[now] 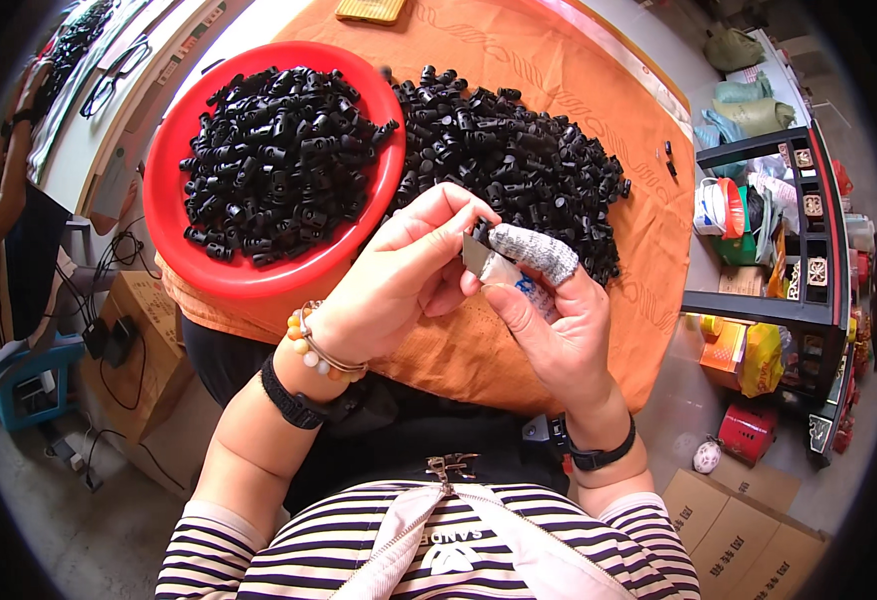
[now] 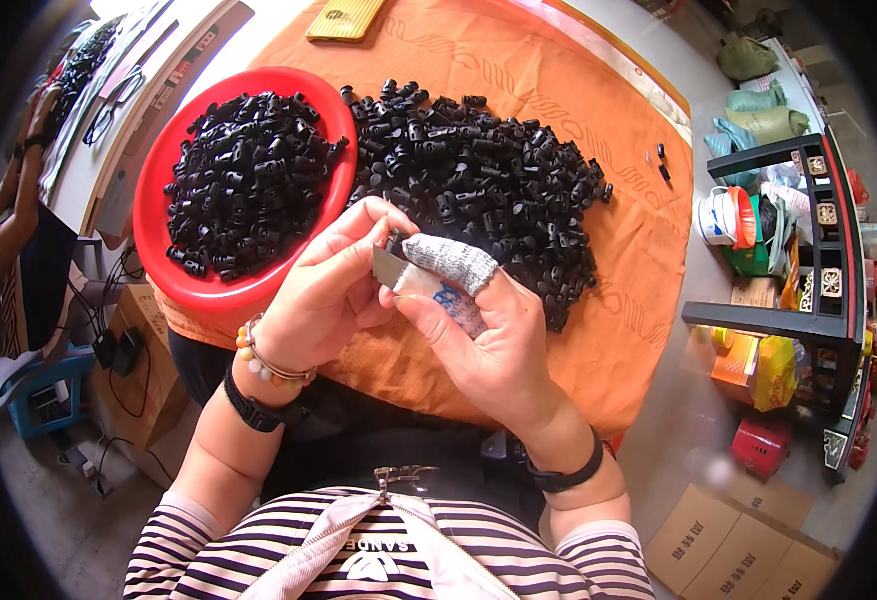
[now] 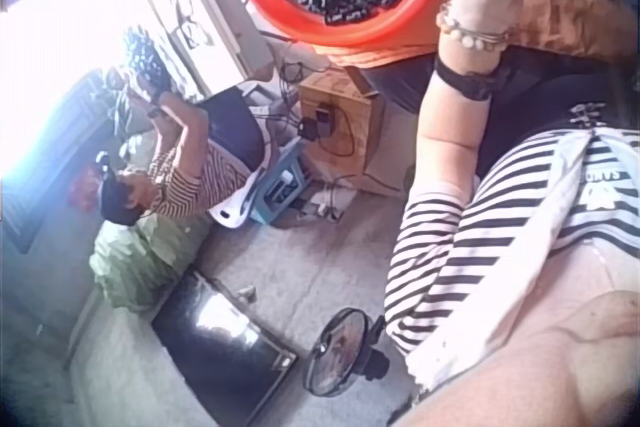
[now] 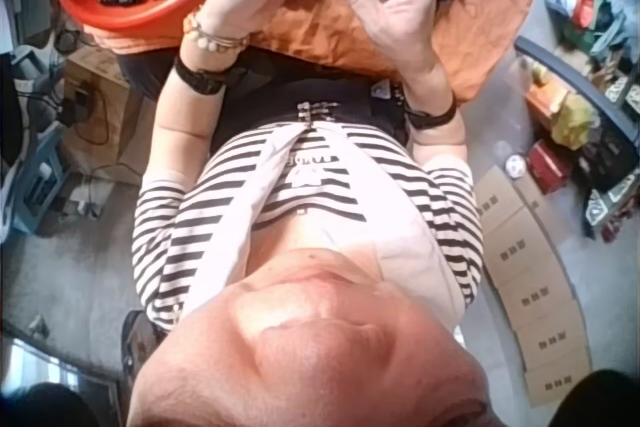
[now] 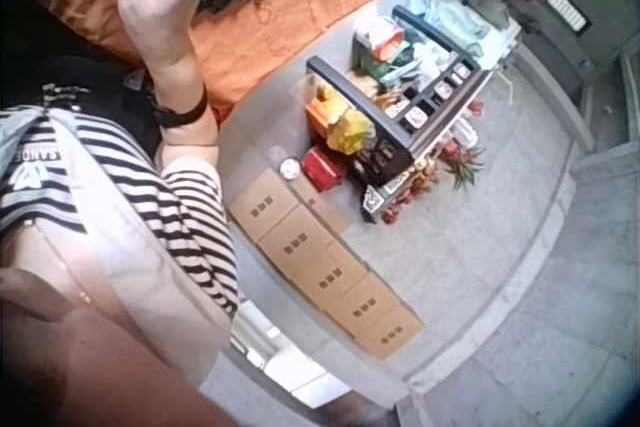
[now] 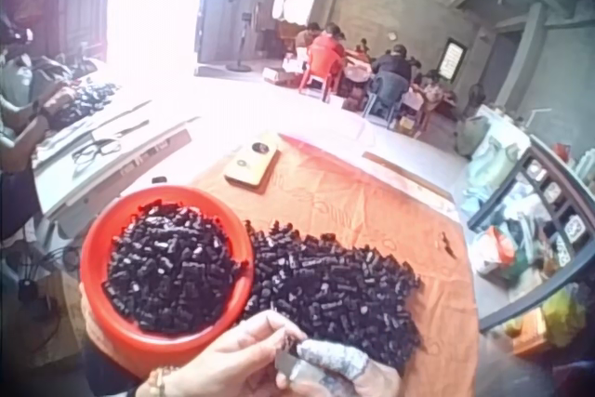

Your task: Inspecting and sorting small black plastic shoe components, using a blade to trim excess material.

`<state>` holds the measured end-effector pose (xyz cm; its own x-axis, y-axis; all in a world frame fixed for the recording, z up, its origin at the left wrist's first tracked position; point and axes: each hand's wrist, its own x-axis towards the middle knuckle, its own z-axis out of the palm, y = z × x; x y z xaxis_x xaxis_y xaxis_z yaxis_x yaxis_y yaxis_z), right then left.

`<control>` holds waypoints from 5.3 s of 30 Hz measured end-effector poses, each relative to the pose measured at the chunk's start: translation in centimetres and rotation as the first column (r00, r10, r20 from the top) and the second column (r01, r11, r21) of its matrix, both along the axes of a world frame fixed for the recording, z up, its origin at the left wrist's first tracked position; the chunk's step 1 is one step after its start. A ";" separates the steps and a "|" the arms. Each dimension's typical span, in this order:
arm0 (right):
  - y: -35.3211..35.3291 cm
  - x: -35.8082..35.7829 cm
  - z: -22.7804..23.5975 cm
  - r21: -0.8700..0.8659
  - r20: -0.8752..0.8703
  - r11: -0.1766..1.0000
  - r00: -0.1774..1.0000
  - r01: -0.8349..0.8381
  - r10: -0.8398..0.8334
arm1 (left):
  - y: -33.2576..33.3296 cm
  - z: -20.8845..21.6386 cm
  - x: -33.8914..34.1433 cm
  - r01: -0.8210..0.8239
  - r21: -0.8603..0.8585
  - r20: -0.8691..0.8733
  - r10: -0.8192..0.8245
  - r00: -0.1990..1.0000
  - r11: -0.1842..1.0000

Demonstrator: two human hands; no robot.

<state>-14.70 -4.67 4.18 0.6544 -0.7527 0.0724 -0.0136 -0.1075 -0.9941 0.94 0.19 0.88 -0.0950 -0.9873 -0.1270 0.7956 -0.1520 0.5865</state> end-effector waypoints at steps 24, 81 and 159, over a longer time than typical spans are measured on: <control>0.2 -0.1 -0.3 -0.031 0.015 0.999 1.000 0.011 -0.010 | 0.1 0.2 -0.5 -0.076 -0.006 0.146 0.076 0.986 0.997; -0.3 -0.7 -0.5 -0.062 -0.026 0.998 0.999 -0.023 0.021 | 0.0 -0.1 -0.4 0.003 0.032 -0.016 -0.002 1.000 0.999; -1.3 -0.1 -1.6 -0.634 0.055 0.758 0.987 0.152 -0.151 | -0.1 0.0 0.1 0.018 0.014 0.029 -0.019 0.999 1.000</control>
<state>-14.81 -5.97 2.59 0.5357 -0.6237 0.5692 -0.0834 -0.7099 -0.6994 1.00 0.06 0.86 -0.1091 -0.9837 -0.1432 0.7751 -0.1744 0.6073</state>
